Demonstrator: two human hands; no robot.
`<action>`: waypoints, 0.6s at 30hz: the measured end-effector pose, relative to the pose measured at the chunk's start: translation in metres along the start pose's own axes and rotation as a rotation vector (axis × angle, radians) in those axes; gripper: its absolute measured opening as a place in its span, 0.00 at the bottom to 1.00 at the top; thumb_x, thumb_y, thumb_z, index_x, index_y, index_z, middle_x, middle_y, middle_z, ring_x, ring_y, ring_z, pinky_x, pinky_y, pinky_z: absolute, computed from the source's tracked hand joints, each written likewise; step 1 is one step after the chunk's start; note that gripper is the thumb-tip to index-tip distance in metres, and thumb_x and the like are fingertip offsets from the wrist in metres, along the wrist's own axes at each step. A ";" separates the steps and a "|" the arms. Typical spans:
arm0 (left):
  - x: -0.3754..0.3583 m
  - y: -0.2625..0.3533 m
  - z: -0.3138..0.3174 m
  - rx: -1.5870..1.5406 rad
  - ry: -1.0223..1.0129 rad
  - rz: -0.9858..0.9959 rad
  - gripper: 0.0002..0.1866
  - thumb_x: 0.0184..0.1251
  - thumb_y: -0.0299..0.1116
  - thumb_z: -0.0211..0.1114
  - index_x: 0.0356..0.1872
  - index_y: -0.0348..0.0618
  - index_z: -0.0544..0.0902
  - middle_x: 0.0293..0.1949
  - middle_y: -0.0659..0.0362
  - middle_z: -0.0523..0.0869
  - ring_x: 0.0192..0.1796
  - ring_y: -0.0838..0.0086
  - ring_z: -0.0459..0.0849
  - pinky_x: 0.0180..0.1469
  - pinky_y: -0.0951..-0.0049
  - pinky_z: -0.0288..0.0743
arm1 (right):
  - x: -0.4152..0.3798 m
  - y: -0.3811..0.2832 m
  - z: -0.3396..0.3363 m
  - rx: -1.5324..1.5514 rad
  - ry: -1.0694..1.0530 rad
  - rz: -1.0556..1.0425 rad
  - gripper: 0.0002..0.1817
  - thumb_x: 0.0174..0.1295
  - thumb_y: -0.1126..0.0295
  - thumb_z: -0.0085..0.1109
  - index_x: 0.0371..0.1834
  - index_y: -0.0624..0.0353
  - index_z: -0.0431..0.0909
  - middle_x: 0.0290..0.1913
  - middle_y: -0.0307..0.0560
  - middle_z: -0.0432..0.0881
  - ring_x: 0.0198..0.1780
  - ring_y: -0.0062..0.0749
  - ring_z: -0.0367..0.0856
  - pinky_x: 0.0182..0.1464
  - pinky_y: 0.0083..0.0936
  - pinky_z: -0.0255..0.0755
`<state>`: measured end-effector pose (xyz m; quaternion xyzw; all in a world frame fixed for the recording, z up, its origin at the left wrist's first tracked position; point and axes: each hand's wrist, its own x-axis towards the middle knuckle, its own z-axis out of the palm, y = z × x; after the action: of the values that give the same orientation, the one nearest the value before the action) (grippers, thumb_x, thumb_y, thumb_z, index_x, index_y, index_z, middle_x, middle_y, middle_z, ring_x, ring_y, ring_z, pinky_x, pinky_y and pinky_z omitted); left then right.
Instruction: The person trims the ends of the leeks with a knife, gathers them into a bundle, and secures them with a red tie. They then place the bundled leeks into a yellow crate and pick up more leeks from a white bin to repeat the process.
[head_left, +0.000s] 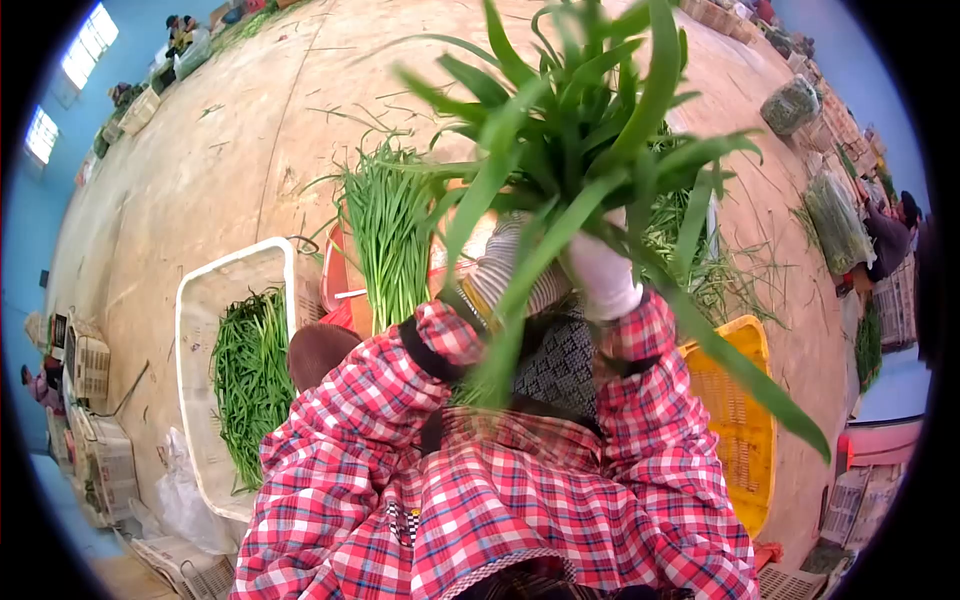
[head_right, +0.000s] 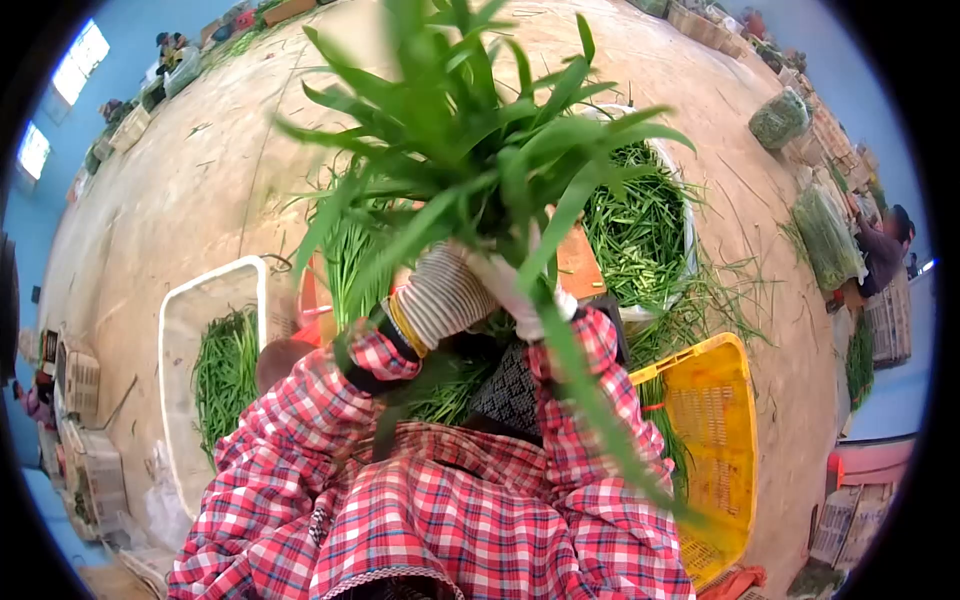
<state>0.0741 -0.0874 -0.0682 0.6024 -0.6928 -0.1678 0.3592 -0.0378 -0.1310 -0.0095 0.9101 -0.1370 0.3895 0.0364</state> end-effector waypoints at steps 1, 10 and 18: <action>0.002 -0.015 0.013 -0.191 0.191 0.159 0.15 0.65 0.34 0.53 0.48 0.36 0.73 0.45 0.56 0.79 0.45 0.64 0.77 0.50 0.69 0.74 | 0.000 0.009 0.018 -0.299 -0.047 0.071 0.16 0.50 0.68 0.66 0.43 0.58 0.79 0.34 0.44 0.82 0.39 0.31 0.79 0.41 0.24 0.75; 0.016 0.040 -0.071 -0.734 -0.088 -0.256 0.35 0.44 0.24 0.73 0.57 0.33 0.69 0.53 0.55 0.77 0.56 0.71 0.73 0.57 0.71 0.69 | 0.030 0.057 0.016 0.633 -0.080 0.333 0.21 0.56 0.61 0.63 0.51 0.58 0.75 0.43 0.43 0.83 0.41 0.29 0.81 0.42 0.23 0.75; -0.004 0.060 -0.098 -1.060 -0.120 -0.433 0.56 0.37 0.25 0.77 0.70 0.44 0.51 0.64 0.56 0.64 0.64 0.67 0.64 0.62 0.67 0.63 | 0.034 0.047 -0.010 0.821 -0.285 0.811 0.22 0.57 0.76 0.61 0.55 0.65 0.72 0.50 0.45 0.79 0.48 0.28 0.77 0.46 0.22 0.73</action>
<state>0.0997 -0.0505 0.0377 0.4577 -0.3942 -0.5955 0.5296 -0.0352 -0.1821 0.0195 0.7681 -0.3153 0.2674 -0.4890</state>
